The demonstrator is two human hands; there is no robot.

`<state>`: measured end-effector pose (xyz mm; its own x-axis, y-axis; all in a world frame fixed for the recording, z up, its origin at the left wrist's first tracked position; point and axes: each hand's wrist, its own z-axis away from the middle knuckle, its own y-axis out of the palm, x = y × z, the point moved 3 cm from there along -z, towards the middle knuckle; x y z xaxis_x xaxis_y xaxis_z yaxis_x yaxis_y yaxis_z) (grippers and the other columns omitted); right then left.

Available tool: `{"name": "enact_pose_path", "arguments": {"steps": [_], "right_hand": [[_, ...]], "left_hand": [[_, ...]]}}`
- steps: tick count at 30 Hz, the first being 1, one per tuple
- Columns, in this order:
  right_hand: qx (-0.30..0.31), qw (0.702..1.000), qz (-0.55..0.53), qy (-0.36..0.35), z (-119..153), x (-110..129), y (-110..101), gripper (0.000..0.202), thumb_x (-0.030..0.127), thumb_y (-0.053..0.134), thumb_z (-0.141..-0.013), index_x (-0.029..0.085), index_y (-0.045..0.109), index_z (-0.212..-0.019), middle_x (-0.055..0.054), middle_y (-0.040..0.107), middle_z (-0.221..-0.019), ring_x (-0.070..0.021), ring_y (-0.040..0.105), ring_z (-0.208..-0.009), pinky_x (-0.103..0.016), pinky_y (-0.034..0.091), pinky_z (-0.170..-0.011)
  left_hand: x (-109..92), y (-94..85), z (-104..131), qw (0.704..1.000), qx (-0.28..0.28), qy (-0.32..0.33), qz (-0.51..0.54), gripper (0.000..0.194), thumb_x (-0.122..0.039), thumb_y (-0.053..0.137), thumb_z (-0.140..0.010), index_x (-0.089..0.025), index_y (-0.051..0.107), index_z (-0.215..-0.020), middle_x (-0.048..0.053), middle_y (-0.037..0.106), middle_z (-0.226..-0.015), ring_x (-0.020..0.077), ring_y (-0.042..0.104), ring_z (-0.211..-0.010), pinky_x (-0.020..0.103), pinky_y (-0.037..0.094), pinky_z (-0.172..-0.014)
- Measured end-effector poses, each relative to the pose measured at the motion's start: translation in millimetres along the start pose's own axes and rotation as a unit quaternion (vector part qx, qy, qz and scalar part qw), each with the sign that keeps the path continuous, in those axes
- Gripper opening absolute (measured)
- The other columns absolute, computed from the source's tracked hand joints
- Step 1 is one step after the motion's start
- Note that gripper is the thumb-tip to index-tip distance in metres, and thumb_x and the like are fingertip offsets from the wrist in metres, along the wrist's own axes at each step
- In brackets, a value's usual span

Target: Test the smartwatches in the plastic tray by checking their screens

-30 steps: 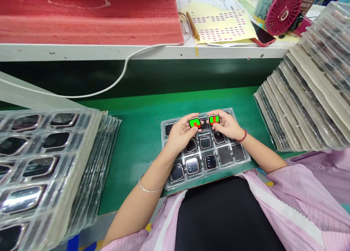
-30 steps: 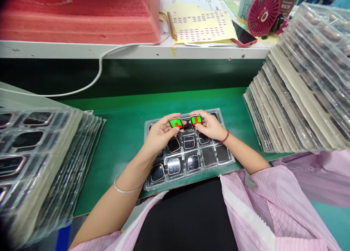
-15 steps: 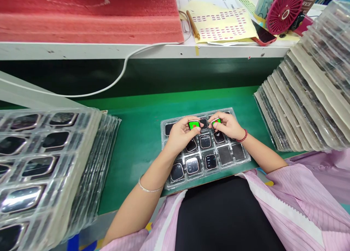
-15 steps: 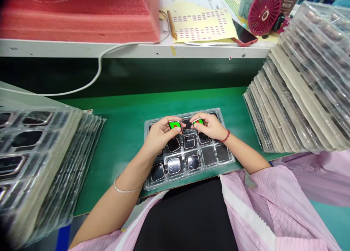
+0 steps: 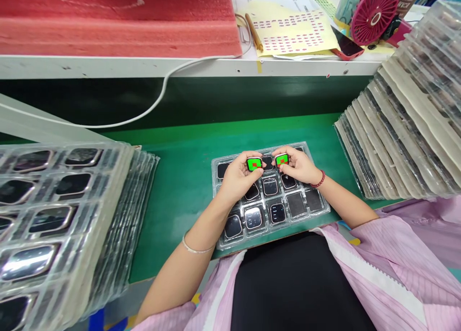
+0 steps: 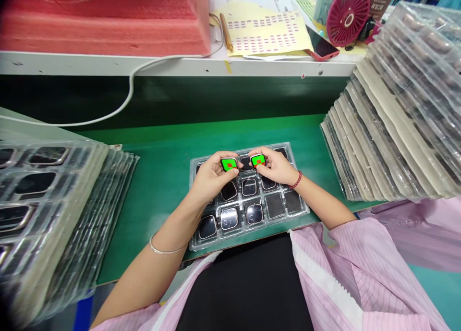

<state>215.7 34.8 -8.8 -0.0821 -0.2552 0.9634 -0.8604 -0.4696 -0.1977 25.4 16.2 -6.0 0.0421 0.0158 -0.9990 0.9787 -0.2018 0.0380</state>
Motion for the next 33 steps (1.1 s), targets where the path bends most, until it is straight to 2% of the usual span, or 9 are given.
{"name": "enact_pose_path", "arguments": {"steps": [5, 10, 12, 15, 19, 22, 26, 33], "right_hand": [[-0.011, 0.998, 0.057, -0.010, 0.0, 1.1, -0.9, 0.033, 0.020, 0.060, -0.081, 0.017, 0.056, -0.114, -0.008, 0.064, -0.107, -0.0186, 0.065, -0.091, -0.029, 0.055, -0.073], [-0.004, 1.000, 0.029, 0.004, 0.3, 4.4, -1.5, 0.031, 0.018, 0.056, -0.082, 0.017, 0.056, -0.113, -0.007, 0.064, -0.104, -0.0158, 0.065, -0.082, -0.027, 0.056, -0.067], [-0.001, 1.000, 0.013, 0.016, 0.3, 4.7, -1.8, 0.029, 0.017, 0.052, -0.083, 0.016, 0.056, -0.112, -0.007, 0.063, -0.102, -0.0135, 0.064, -0.074, -0.027, 0.056, -0.065], [0.001, 1.000, 0.006, 0.016, 0.1, 3.7, -2.1, 0.029, 0.016, 0.051, -0.083, 0.016, 0.057, -0.111, -0.007, 0.063, -0.104, -0.0129, 0.064, -0.072, -0.028, 0.057, -0.066], [0.001, 1.000, 0.013, 0.006, 0.0, 1.6, -1.7, 0.032, 0.014, 0.051, -0.080, 0.016, 0.057, -0.111, -0.008, 0.063, -0.107, -0.0161, 0.066, -0.083, -0.028, 0.058, -0.069], [0.004, 1.000, 0.025, 0.000, 0.1, 2.1, -0.7, 0.034, 0.014, 0.054, -0.078, 0.016, 0.058, -0.112, -0.009, 0.062, -0.109, -0.0186, 0.065, -0.093, -0.029, 0.058, -0.073], [0.014, 1.000, 0.019, -0.008, -0.3, 2.3, 0.4, 0.038, 0.013, 0.052, -0.077, 0.018, 0.060, -0.114, -0.009, 0.061, -0.119, -0.0184, 0.065, -0.096, -0.030, 0.059, -0.077], [0.012, 0.999, 0.030, -0.001, -1.1, 0.1, -0.4, 0.040, 0.012, 0.051, -0.078, 0.017, 0.059, -0.117, -0.010, 0.061, -0.121, -0.0171, 0.067, -0.089, -0.030, 0.059, -0.073]], "left_hand": [[-2.0, -0.5, 1.2, 1.000, -0.001, -0.005, -0.009, 0.038, -0.023, 0.073, -0.071, -0.018, 0.061, -0.106, 0.005, 0.071, -0.090, 0.0200, 0.067, -0.088, 0.032, 0.052, -0.078], [-2.1, -1.5, 1.4, 0.999, -0.010, -0.025, -0.027, 0.036, -0.028, 0.062, -0.079, -0.018, 0.062, -0.114, 0.007, 0.073, -0.092, 0.0176, 0.067, -0.070, 0.026, 0.047, -0.054], [-1.6, -2.0, 1.1, 0.999, -0.012, -0.023, -0.036, 0.036, -0.024, 0.061, -0.078, -0.018, 0.063, -0.113, 0.007, 0.074, -0.090, 0.0167, 0.066, -0.067, 0.024, 0.046, -0.052], [0.0, -2.2, 0.4, 0.999, -0.007, -0.014, -0.032, 0.042, -0.015, 0.058, -0.073, -0.019, 0.062, -0.115, 0.005, 0.074, -0.092, 0.0166, 0.067, -0.069, 0.026, 0.050, -0.057], [1.4, -0.8, 0.3, 1.000, 0.009, -0.017, -0.003, 0.048, -0.012, 0.058, -0.068, -0.019, 0.060, -0.116, 0.005, 0.074, -0.097, 0.0181, 0.069, -0.077, 0.033, 0.055, -0.073], [-1.1, -0.5, 0.9, 1.000, -0.001, -0.022, 0.001, 0.041, -0.017, 0.064, -0.071, -0.019, 0.061, -0.112, 0.006, 0.074, -0.097, 0.0192, 0.069, -0.080, 0.034, 0.056, -0.077], [-3.6, -1.0, 0.7, 1.000, -0.014, -0.018, 0.000, 0.029, -0.024, 0.066, -0.075, -0.018, 0.064, -0.104, 0.006, 0.073, -0.092, 0.0200, 0.069, -0.078, 0.034, 0.056, -0.073], [1.3, -0.5, 0.9, 1.000, 0.004, -0.018, 0.011, 0.047, -0.010, 0.060, -0.065, -0.019, 0.059, -0.111, 0.004, 0.073, -0.098, 0.0173, 0.069, -0.084, 0.036, 0.054, -0.088]]}}
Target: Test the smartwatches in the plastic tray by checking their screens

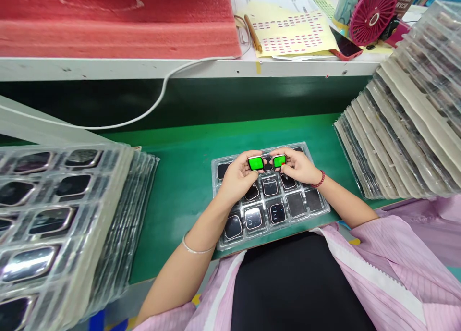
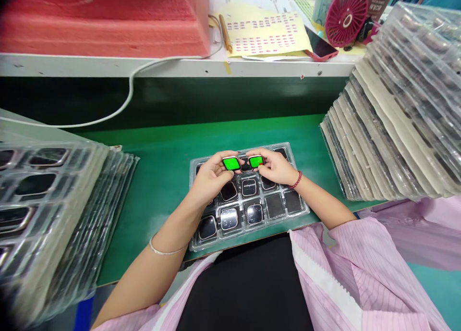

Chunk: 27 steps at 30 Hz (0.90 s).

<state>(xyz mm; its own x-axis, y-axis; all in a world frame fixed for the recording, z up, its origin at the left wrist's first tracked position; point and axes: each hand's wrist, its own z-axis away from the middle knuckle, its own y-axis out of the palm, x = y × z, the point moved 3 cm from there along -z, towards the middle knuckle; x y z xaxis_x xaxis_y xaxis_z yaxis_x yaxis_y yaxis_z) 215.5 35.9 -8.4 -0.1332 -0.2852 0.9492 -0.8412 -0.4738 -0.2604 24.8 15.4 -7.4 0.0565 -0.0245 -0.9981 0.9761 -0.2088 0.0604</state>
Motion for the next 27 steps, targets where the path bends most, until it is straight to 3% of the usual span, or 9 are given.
{"name": "enact_pose_path", "arguments": {"steps": [6, 9, 13, 19, 23, 27], "right_hand": [[-0.008, 0.999, 0.039, -0.005, 1.1, 4.4, -0.1, 0.031, 0.017, 0.056, -0.080, 0.016, 0.062, -0.111, -0.009, 0.067, -0.106, -0.0182, 0.066, -0.086, -0.028, 0.057, -0.067], [-0.003, 1.000, 0.023, -0.014, 1.4, 5.4, 1.1, 0.038, 0.015, 0.056, -0.078, 0.017, 0.060, -0.116, -0.009, 0.064, -0.114, -0.0197, 0.067, -0.094, -0.030, 0.059, -0.073], [0.012, 1.000, -0.011, -0.023, 1.1, 4.8, 2.4, 0.042, 0.014, 0.054, -0.078, 0.018, 0.059, -0.120, -0.011, 0.058, -0.129, -0.0211, 0.065, -0.106, -0.033, 0.060, -0.083], [0.005, 0.999, -0.036, 0.001, 0.6, -3.2, 2.6, 0.038, 0.015, 0.050, -0.083, 0.018, 0.062, -0.119, -0.010, 0.064, -0.121, -0.0186, 0.069, -0.094, -0.036, 0.061, -0.084], [0.001, 1.000, -0.018, -0.012, 0.9, -3.7, 3.3, 0.040, 0.014, 0.052, -0.079, 0.018, 0.063, -0.117, -0.010, 0.062, -0.125, -0.0202, 0.067, -0.098, -0.036, 0.060, -0.083], [0.006, 1.000, -0.021, -0.005, 1.2, -1.5, 3.4, 0.042, 0.013, 0.055, -0.079, 0.019, 0.061, -0.120, -0.010, 0.061, -0.124, -0.0208, 0.065, -0.102, -0.034, 0.060, -0.081]], "left_hand": [[-3.3, 2.0, 1.1, 1.000, 0.001, -0.005, 0.001, 0.039, -0.020, 0.070, -0.070, -0.017, 0.061, -0.108, 0.006, 0.072, -0.096, 0.0211, 0.068, -0.091, 0.037, 0.054, -0.086], [-3.1, 1.9, 0.5, 1.000, 0.000, -0.004, 0.008, 0.033, -0.023, 0.069, -0.073, -0.017, 0.062, -0.105, 0.006, 0.072, -0.092, 0.0208, 0.068, -0.085, 0.037, 0.055, -0.080], [-1.5, 0.8, 0.7, 1.000, -0.011, -0.009, 0.005, 0.042, -0.016, 0.071, -0.069, -0.019, 0.061, -0.109, 0.005, 0.071, -0.096, 0.0202, 0.068, -0.092, 0.035, 0.053, -0.086], [0.9, -0.3, -0.3, 1.000, -0.012, 0.004, -0.005, 0.030, -0.021, 0.070, -0.071, -0.018, 0.064, -0.101, 0.004, 0.071, -0.086, 0.0188, 0.067, -0.080, 0.032, 0.053, -0.076], [3.4, -1.0, -1.3, 1.000, -0.015, 0.004, -0.014, 0.036, -0.018, 0.071, -0.068, -0.019, 0.064, -0.103, 0.005, 0.070, -0.099, 0.0208, 0.067, -0.093, 0.034, 0.052, -0.083], [5.0, -0.4, -1.3, 1.000, -0.012, -0.013, -0.013, 0.044, -0.018, 0.071, -0.067, -0.019, 0.062, -0.110, 0.005, 0.068, -0.103, 0.0197, 0.067, -0.091, 0.033, 0.053, -0.082]]}}
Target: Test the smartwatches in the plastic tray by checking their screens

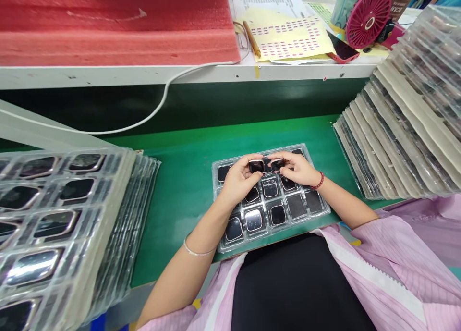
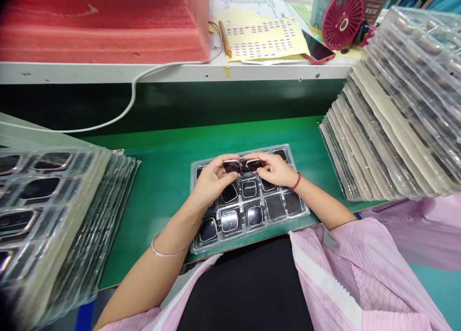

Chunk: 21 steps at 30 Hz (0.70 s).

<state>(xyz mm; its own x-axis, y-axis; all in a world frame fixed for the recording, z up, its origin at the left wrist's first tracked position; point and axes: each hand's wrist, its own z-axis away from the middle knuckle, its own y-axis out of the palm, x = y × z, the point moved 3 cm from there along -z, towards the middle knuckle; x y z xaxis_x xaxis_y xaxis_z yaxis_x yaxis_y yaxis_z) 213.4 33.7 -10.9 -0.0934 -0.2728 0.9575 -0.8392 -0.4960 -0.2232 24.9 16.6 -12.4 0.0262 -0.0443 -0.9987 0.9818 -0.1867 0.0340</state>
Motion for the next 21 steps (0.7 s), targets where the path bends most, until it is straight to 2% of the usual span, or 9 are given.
{"name": "enact_pose_path", "arguments": {"steps": [3, 6, 10, 12, 13, 16, 18, 21], "right_hand": [[0.007, 0.998, -0.048, 0.029, -0.8, 0.3, -1.5, 0.054, 0.015, 0.063, -0.080, 0.021, 0.052, -0.132, -0.010, 0.061, -0.119, -0.0195, 0.064, -0.101, -0.028, 0.061, -0.074], [0.014, 0.985, -0.155, 0.067, -2.2, -0.6, -4.6, 0.069, 0.018, 0.072, -0.077, 0.024, 0.041, -0.139, -0.008, 0.061, -0.117, -0.0142, 0.064, -0.087, -0.023, 0.060, -0.064], [0.007, 0.956, -0.270, 0.116, -2.9, -1.4, -11.4, 0.065, 0.023, 0.079, -0.075, 0.021, 0.049, -0.132, -0.006, 0.067, -0.111, -0.0086, 0.065, -0.069, -0.020, 0.060, -0.062], [0.014, 0.935, -0.320, 0.152, -3.0, -2.8, -14.2, 0.050, 0.038, 0.071, -0.084, 0.017, 0.054, -0.127, -0.009, 0.071, -0.108, -0.0101, 0.068, -0.067, -0.020, 0.060, -0.059], [0.017, 0.923, -0.345, 0.172, -3.1, -4.1, -15.6, 0.047, 0.048, 0.060, -0.090, 0.015, 0.056, -0.123, -0.011, 0.072, -0.106, -0.0115, 0.069, -0.066, -0.020, 0.060, -0.057], [0.012, 0.892, -0.397, 0.217, -4.7, -10.0, -20.5, 0.067, 0.063, 0.022, -0.099, 0.011, 0.061, -0.112, -0.015, 0.075, -0.098, -0.0147, 0.070, -0.064, -0.023, 0.058, -0.051], [0.009, 0.886, -0.406, 0.224, -6.2, -13.6, -23.6, 0.071, 0.065, 0.015, -0.098, 0.012, 0.061, -0.110, -0.014, 0.075, -0.095, -0.0147, 0.069, -0.062, -0.023, 0.057, -0.050], [0.013, 0.883, -0.415, 0.221, -7.4, -16.3, -26.2, 0.069, 0.067, 0.017, -0.097, 0.013, 0.059, -0.109, -0.013, 0.075, -0.097, -0.0146, 0.069, -0.061, -0.024, 0.056, -0.049]], "left_hand": [[-1.6, 0.9, 0.2, 1.000, 0.007, -0.008, 0.028, 0.060, -0.018, 0.074, -0.068, -0.022, 0.056, -0.124, 0.004, 0.068, -0.101, 0.0187, 0.067, -0.090, 0.032, 0.054, -0.082], [-4.4, 2.1, 0.1, 0.995, 0.031, -0.008, 0.096, 0.069, -0.020, 0.079, -0.067, -0.024, 0.050, -0.130, 0.003, 0.068, -0.100, 0.0159, 0.068, -0.085, 0.029, 0.054, -0.080], [-6.5, 1.4, -0.3, 0.984, 0.065, -0.035, 0.162, 0.064, -0.024, 0.084, -0.065, -0.023, 0.056, -0.123, 0.004, 0.069, -0.096, 0.0119, 0.066, -0.066, 0.021, 0.049, -0.056], [-7.0, -0.5, -0.9, 0.975, 0.072, -0.064, 0.200, 0.057, -0.037, 0.081, -0.070, -0.021, 0.060, -0.120, 0.006, 0.071, -0.097, 0.0132, 0.066, -0.064, 0.021, 0.046, -0.049], [-7.2, -1.7, -1.3, 0.969, 0.074, -0.081, 0.223, 0.053, -0.046, 0.077, -0.073, -0.020, 0.062, -0.118, 0.009, 0.073, -0.099, 0.0147, 0.067, -0.065, 0.022, 0.047, -0.048], [-7.6, -5.8, -3.3, 0.951, 0.074, -0.124, 0.275, 0.056, -0.064, 0.058, -0.082, -0.017, 0.068, -0.110, 0.015, 0.074, -0.105, 0.0189, 0.070, -0.072, 0.024, 0.050, -0.050], [-7.3, -8.9, -5.0, 0.946, 0.066, -0.141, 0.284, 0.057, -0.065, 0.051, -0.085, -0.016, 0.069, -0.108, 0.016, 0.074, -0.107, 0.0197, 0.071, -0.074, 0.025, 0.052, -0.051], [-6.0, -12.6, -7.4, 0.945, 0.056, -0.151, 0.284, 0.056, -0.063, 0.048, -0.087, -0.016, 0.070, -0.107, 0.016, 0.074, -0.109, 0.0195, 0.071, -0.074, 0.026, 0.053, -0.052]]}}
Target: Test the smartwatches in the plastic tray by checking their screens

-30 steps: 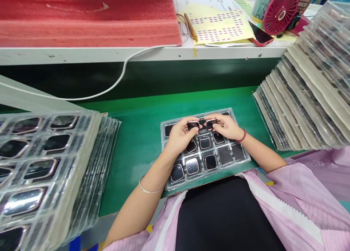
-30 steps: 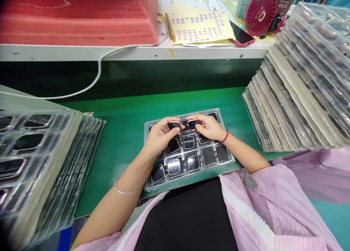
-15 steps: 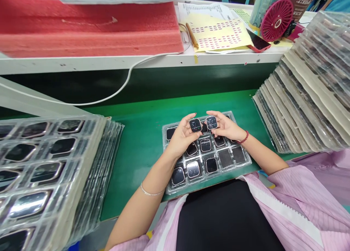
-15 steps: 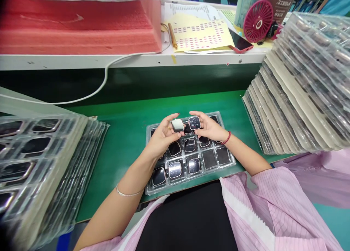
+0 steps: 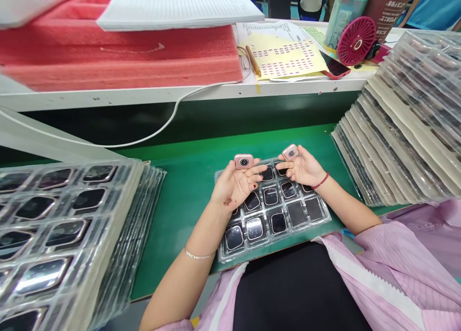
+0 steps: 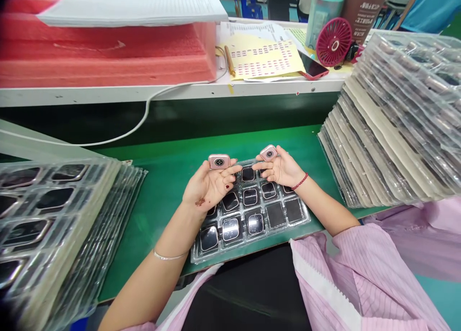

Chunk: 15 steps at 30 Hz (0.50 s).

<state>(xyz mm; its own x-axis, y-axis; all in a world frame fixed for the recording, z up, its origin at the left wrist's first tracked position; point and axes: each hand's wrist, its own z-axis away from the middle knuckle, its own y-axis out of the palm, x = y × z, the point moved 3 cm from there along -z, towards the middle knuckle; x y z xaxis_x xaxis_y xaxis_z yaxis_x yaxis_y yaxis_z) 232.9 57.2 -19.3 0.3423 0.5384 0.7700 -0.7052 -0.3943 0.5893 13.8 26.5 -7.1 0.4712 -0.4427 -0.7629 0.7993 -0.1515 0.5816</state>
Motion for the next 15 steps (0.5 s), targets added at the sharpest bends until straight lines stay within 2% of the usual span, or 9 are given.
{"name": "enact_pose_path", "arguments": {"steps": [2, 4, 6, 8, 11, 15], "right_hand": [[0.006, 1.000, -0.009, 0.003, 0.4, -0.3, 0.3, 0.066, 0.067, 0.020, -0.096, 0.014, 0.058, -0.110, -0.014, 0.075, -0.102, -0.0145, 0.070, -0.063, -0.023, 0.056, -0.049], [0.012, 1.000, 0.003, -0.004, 1.3, -1.5, 2.5, 0.055, 0.063, 0.033, -0.096, 0.016, 0.055, -0.112, -0.013, 0.073, -0.109, -0.0135, 0.070, -0.067, -0.021, 0.056, -0.050], [0.012, 0.998, 0.046, -0.029, 1.9, -3.8, 6.3, 0.041, 0.050, 0.057, -0.090, 0.018, 0.051, -0.116, -0.012, 0.071, -0.114, -0.0120, 0.070, -0.071, -0.019, 0.057, -0.055], [0.008, 0.992, 0.103, -0.068, 1.9, -7.1, 11.1, 0.048, 0.032, 0.072, -0.080, 0.019, 0.048, -0.120, -0.009, 0.070, -0.114, -0.0111, 0.070, -0.074, -0.019, 0.059, -0.060], [-0.008, 0.972, 0.197, -0.126, 1.5, -12.4, 18.8, 0.055, 0.021, 0.074, -0.074, 0.020, 0.048, -0.123, -0.007, 0.069, -0.109, -0.0112, 0.068, -0.073, -0.021, 0.059, -0.060], [-0.042, 0.930, 0.312, -0.190, 4.3, -13.8, 27.1, 0.036, 0.017, 0.066, -0.078, 0.017, 0.055, -0.112, -0.005, 0.068, -0.096, -0.0134, 0.066, -0.076, -0.022, 0.055, -0.059]], "left_hand": [[0.5, -1.5, -1.1, 1.000, -0.001, 0.002, 0.002, 0.055, -0.064, 0.051, -0.086, -0.016, 0.069, -0.107, 0.016, 0.074, -0.108, 0.0193, 0.071, -0.073, 0.026, 0.053, -0.052], [2.3, -1.7, -1.8, 1.000, -0.004, 0.014, -0.008, 0.050, -0.058, 0.062, -0.082, -0.017, 0.068, -0.109, 0.014, 0.074, -0.106, 0.0182, 0.071, -0.072, 0.025, 0.052, -0.052], [5.2, -0.1, -1.8, 0.998, -0.010, 0.034, -0.046, 0.046, -0.042, 0.076, -0.075, -0.019, 0.064, -0.112, 0.010, 0.074, -0.103, 0.0168, 0.071, -0.072, 0.022, 0.052, -0.053], [8.4, 3.1, -1.1, 0.993, -0.017, 0.059, -0.104, 0.054, -0.026, 0.082, -0.068, -0.020, 0.059, -0.116, 0.006, 0.073, -0.099, 0.0162, 0.071, -0.074, 0.021, 0.051, -0.054], [11.9, 8.4, 0.7, 0.978, -0.027, 0.091, -0.183, 0.058, -0.020, 0.080, -0.068, -0.020, 0.054, -0.120, 0.004, 0.071, -0.096, 0.0171, 0.072, -0.077, 0.021, 0.051, -0.056], [12.6, 12.0, 2.5, 0.963, -0.023, 0.111, -0.246, 0.050, -0.024, 0.074, -0.074, -0.017, 0.056, -0.120, 0.006, 0.071, -0.098, 0.0177, 0.071, -0.075, 0.023, 0.050, -0.056]]}}
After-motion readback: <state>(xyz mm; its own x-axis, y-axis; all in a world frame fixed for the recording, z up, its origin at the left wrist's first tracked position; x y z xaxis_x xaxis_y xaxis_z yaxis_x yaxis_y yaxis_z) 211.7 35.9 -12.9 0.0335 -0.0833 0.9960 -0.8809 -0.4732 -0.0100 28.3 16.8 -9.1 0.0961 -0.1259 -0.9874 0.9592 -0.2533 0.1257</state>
